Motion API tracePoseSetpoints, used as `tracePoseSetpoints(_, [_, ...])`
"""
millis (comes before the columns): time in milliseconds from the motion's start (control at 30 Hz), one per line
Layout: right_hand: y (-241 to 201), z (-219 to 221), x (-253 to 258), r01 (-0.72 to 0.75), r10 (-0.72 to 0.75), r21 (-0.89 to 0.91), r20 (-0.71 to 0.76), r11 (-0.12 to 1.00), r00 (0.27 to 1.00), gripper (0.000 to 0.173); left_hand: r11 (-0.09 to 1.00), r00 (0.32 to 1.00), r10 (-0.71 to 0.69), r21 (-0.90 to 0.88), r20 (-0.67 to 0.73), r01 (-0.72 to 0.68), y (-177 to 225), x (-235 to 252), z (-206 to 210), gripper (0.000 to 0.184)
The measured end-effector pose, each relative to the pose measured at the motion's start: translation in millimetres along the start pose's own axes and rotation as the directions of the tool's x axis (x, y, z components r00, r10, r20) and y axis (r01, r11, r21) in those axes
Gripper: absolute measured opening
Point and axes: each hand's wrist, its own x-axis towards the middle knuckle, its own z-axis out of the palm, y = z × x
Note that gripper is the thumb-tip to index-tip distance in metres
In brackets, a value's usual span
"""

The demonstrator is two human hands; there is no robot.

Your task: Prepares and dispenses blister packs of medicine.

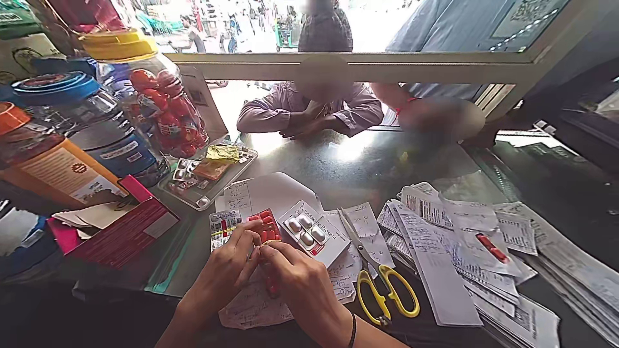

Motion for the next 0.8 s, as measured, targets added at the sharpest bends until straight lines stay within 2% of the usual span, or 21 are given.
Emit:
tracePoseSetpoints(100, [4, -24, -5, 0.028, -0.029, 0.02, 0.043, 0.999, 0.999, 0.016, 1.0, 1.0, -0.015, 0.009, -0.002, 0.015, 2, 0, 0, 0.026])
tracePoseSetpoints(167, [13, -49, -13, -0.001, 0.002, -0.077, 0.013, 0.997, 1.0, 0.016, 0.999, 0.999, -0.031, -0.012, -0.036, 0.031, 5, -2, 1, 0.026])
tracePoseSetpoints(233, [27, -77, -25, -0.11, 0.111, -0.235, -0.009, 0.966, 0.994, 0.023, 0.997, 0.994, -0.067, -0.043, -0.086, 0.063, 11, -6, 4, 0.033])
tracePoseSetpoints(333, [49, -108, -48, -0.252, 0.296, -0.414, 0.045, 0.875, 0.954, 0.041, 0.991, 0.983, -0.131, 0.018, -0.125, 0.134, 26, -11, 8, 0.052])
tracePoseSetpoints(433, [53, -123, -66, -0.32, 0.446, -0.421, 0.245, 0.848, 0.861, 0.071, 0.982, 0.984, -0.153, 0.097, -0.093, 0.162, 50, -16, 13, 0.076])
tracePoseSetpoints(467, [53, -126, -69, -0.338, 0.473, -0.408, 0.294, 0.848, 0.831, 0.081, 0.981, 0.986, -0.146, 0.119, -0.083, 0.155, 57, -17, 16, 0.077])
tracePoseSetpoints(533, [53, -125, -73, -0.348, 0.48, -0.398, 0.306, 0.849, 0.822, 0.092, 0.976, 0.985, -0.138, 0.156, -0.1, 0.153, 68, -19, 27, 0.07])
tracePoseSetpoints(633, [52, -122, -75, -0.349, 0.474, -0.399, 0.273, 0.848, 0.837, 0.093, 0.954, 0.973, -0.174, 0.22, -0.154, 0.205, 74, -20, 44, 0.062])
tracePoseSetpoints(800, [49, -119, -72, -0.379, 0.474, -0.379, 0.199, 0.844, 0.858, 0.081, 0.928, 0.932, -0.254, 0.205, -0.26, 0.311, 87, -18, 65, 0.057])
